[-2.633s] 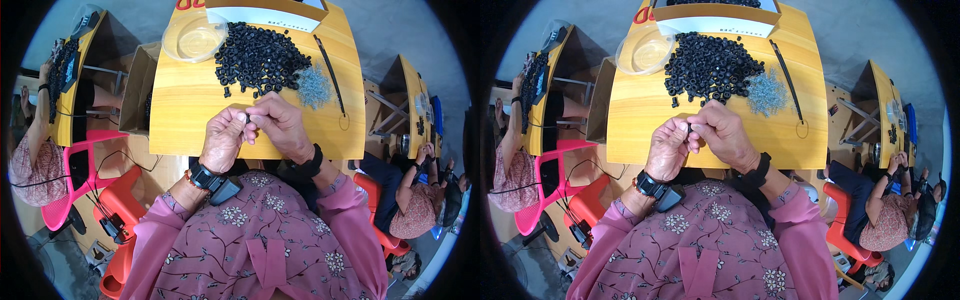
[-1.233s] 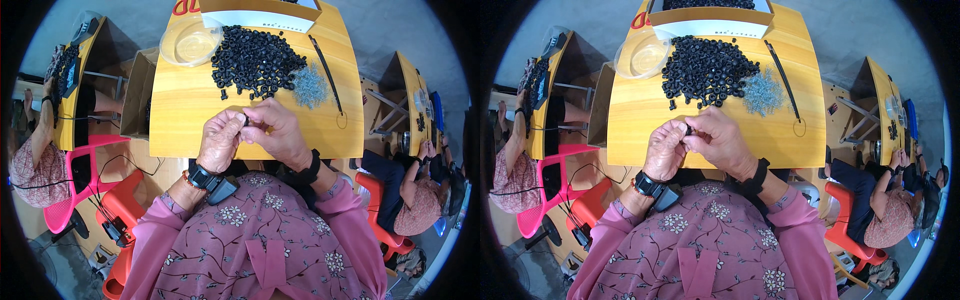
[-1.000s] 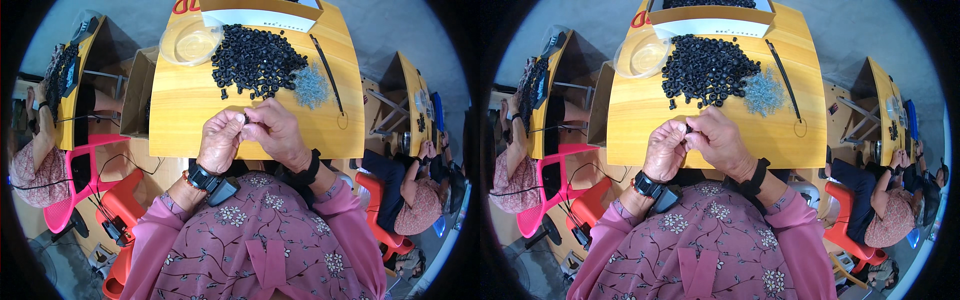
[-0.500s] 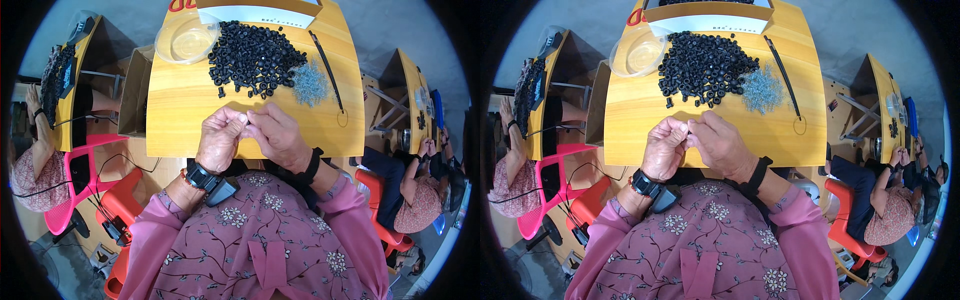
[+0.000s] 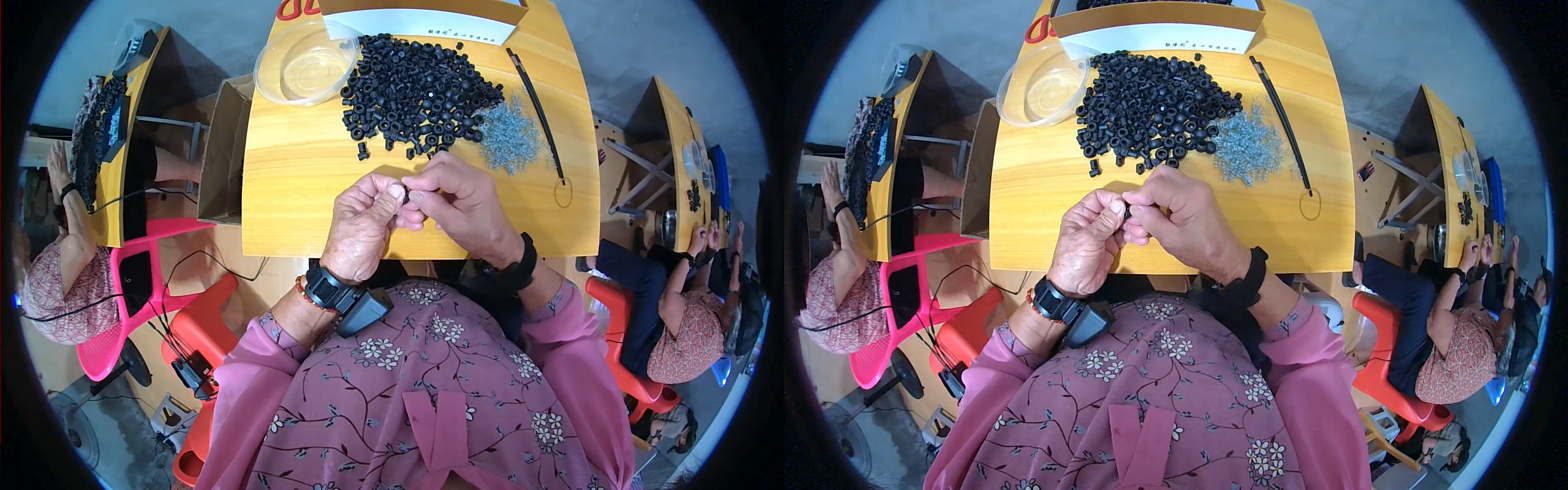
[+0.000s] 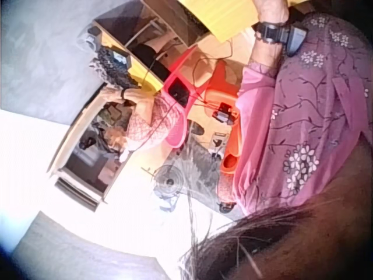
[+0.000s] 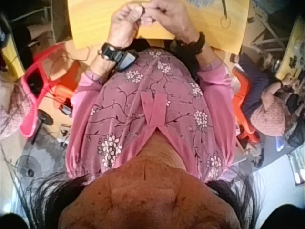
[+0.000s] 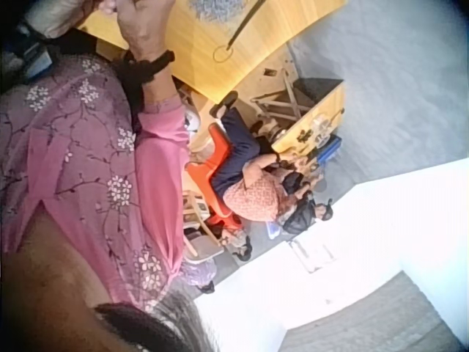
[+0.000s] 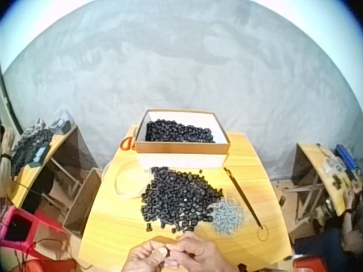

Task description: Assembling and trimming small black plastic or rubber components on a wooden table.

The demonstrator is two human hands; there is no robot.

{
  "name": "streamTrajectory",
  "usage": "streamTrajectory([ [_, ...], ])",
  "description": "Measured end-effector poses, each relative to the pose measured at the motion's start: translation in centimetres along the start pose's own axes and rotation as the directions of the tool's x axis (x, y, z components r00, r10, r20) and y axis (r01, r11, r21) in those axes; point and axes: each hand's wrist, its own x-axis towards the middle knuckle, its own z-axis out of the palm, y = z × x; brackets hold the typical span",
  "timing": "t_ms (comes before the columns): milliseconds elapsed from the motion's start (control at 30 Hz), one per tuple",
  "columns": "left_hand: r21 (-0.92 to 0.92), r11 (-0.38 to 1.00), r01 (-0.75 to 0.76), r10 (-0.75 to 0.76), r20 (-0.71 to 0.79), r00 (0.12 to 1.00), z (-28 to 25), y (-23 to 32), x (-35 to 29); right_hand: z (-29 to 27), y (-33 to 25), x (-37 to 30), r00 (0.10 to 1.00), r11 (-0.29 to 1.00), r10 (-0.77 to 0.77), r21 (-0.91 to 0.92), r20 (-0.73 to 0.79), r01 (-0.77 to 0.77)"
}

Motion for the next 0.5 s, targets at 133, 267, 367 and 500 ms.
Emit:
streamTrajectory([
  [133,-0.048,0.998,-0.03,0.031,0.022,0.999,-0.1,-0.1,0.0,-0.1,-0.9,0.3,0.992,0.982,0.129,0.14,0.001,-0.128],
  [267,-0.079,0.997,-0.007,0.007,-0.002,1.0,-0.2,0.0,-0.2,-0.5,-0.9,0.4,0.979,0.965,0.198,0.169,0.036,-0.202],
  [367,-0.087,0.996,-0.021,0.019,-0.015,1.0,-0.4,-0.1,-0.2,-0.9,-1.1,0.6,0.992,0.991,0.113,0.067,0.056,-0.116],
  [500,-0.071,0.997,-0.013,0.013,-0.006,1.0,-0.3,0.2,-0.3,-1.3,-1.7,0.8,0.991,0.996,0.08,0.041,0.105,-0.085],
])
